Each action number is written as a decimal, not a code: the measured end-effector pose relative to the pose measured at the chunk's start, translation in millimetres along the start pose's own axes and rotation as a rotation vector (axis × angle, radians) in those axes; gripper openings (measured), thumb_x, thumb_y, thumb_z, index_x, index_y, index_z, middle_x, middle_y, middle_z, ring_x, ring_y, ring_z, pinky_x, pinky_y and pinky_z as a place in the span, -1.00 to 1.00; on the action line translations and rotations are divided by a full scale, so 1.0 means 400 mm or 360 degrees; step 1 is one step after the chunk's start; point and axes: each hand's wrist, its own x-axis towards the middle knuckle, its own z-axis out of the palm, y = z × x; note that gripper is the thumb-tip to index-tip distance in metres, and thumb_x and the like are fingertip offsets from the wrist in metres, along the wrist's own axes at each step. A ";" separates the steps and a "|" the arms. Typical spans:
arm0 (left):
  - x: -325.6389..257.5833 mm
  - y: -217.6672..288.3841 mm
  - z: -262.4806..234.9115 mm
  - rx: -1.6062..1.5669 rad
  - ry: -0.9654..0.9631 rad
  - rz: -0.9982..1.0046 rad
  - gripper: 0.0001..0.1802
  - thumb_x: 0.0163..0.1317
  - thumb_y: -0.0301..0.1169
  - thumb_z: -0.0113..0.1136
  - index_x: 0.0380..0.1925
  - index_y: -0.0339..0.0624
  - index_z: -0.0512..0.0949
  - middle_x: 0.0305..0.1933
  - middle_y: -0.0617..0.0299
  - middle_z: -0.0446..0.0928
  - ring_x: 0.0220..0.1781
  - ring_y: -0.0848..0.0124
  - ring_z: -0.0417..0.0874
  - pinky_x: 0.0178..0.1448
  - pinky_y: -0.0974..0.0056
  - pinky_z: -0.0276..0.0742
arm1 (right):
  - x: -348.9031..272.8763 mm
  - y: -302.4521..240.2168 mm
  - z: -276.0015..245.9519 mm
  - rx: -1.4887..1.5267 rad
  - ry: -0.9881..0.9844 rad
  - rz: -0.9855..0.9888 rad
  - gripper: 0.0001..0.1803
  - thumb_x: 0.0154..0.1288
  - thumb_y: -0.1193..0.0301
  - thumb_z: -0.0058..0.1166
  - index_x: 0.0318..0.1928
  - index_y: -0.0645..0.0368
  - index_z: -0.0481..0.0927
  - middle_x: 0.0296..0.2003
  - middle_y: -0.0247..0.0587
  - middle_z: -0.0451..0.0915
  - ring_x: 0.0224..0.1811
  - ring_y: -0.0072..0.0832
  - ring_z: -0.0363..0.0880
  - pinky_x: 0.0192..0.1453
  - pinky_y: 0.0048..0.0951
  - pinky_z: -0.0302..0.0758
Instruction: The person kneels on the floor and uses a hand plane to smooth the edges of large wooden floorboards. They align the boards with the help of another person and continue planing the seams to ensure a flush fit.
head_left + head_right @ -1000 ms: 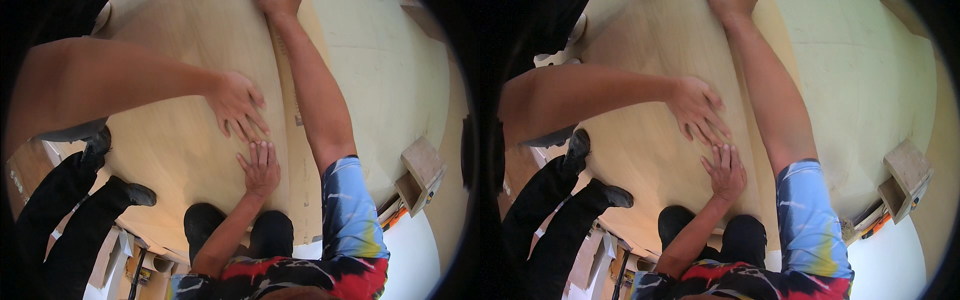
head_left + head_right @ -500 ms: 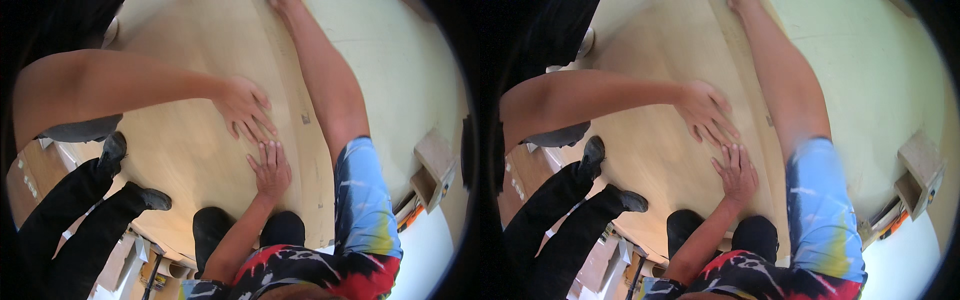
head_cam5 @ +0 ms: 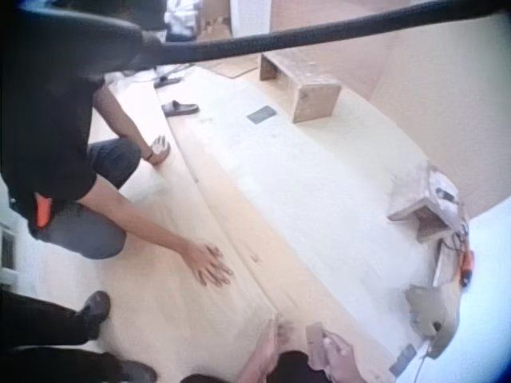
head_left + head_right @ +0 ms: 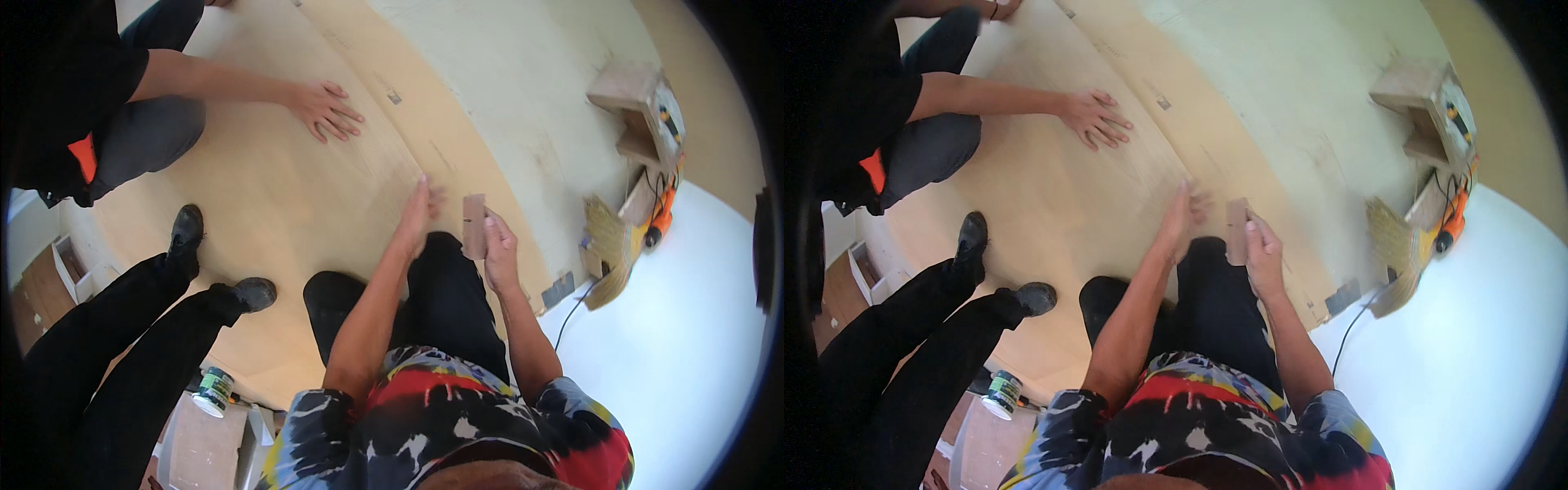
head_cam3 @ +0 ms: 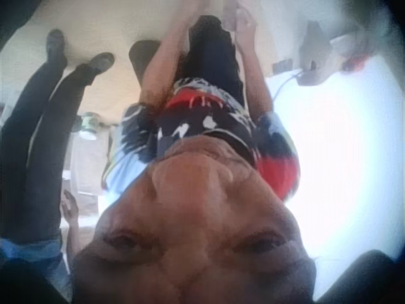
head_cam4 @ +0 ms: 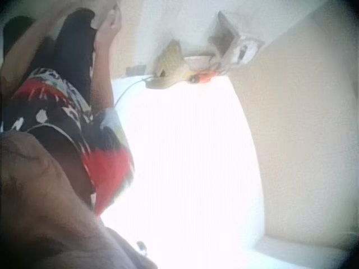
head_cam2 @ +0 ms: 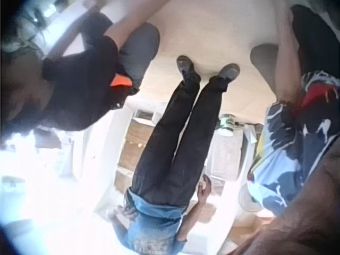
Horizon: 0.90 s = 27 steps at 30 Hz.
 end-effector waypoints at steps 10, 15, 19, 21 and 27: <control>-0.478 -0.152 0.036 -0.0156 -0.0158 -0.0158 -0.61 0.46 -0.12 0.19 0.01 -0.21 0.49 -0.15 0.12 0.63 -0.14 0.40 0.66 -0.14 0.30 0.64 | -0.403 0.019 -0.051 -0.0754 -0.0357 -0.0369 -0.68 0.33 0.33 0.26 0.03 0.18 0.71 -0.13 0.00 0.74 -0.16 -0.15 0.70 -0.06 -0.26 0.61; -0.542 -0.184 0.011 0.0124 -0.0062 0.0171 -0.55 0.47 -0.06 0.17 0.05 -0.22 0.44 -0.17 0.10 0.64 -0.09 0.30 0.69 -0.22 0.18 0.69 | -0.478 0.072 -0.140 -0.0568 -0.0386 -0.0323 -0.77 0.36 0.30 0.25 -0.15 0.22 0.72 -0.45 -0.21 0.67 -0.43 -0.37 0.65 -0.32 -0.37 0.58; -0.573 -0.121 -0.032 -0.0344 -0.0122 0.0099 -0.46 0.50 0.05 0.05 0.19 -0.16 0.39 -0.12 0.05 0.62 0.13 0.09 0.69 -0.13 -0.05 0.77 | -0.473 -0.026 -0.279 -0.0186 -0.0130 -0.0048 -0.78 0.45 0.30 0.18 -0.15 0.21 0.71 -0.52 -0.41 0.56 -0.49 -0.67 0.56 -0.54 -0.56 0.54; -0.596 -0.079 -0.018 -0.0416 -0.0318 0.0109 -0.42 0.51 0.08 0.00 0.26 -0.14 0.38 -0.05 0.02 0.61 0.17 0.04 0.67 -0.08 -0.08 0.77 | -0.428 -0.037 -0.395 -0.0058 0.0135 -0.0447 -0.69 0.49 0.21 0.15 -0.20 0.21 0.72 -0.50 -0.43 0.56 -0.55 -0.70 0.46 -0.49 -0.55 0.52; -0.577 -0.090 0.020 -0.0746 -0.0636 0.0114 -0.33 0.53 0.13 -0.09 0.37 -0.16 0.30 0.09 -0.04 0.55 0.24 -0.03 0.60 0.02 -0.11 0.75 | -0.279 -0.066 -0.561 -0.0814 0.1226 -0.1071 -0.49 0.50 0.10 0.10 0.12 0.34 0.59 -0.08 -0.06 0.69 -0.20 -0.33 0.67 -0.08 -0.34 0.61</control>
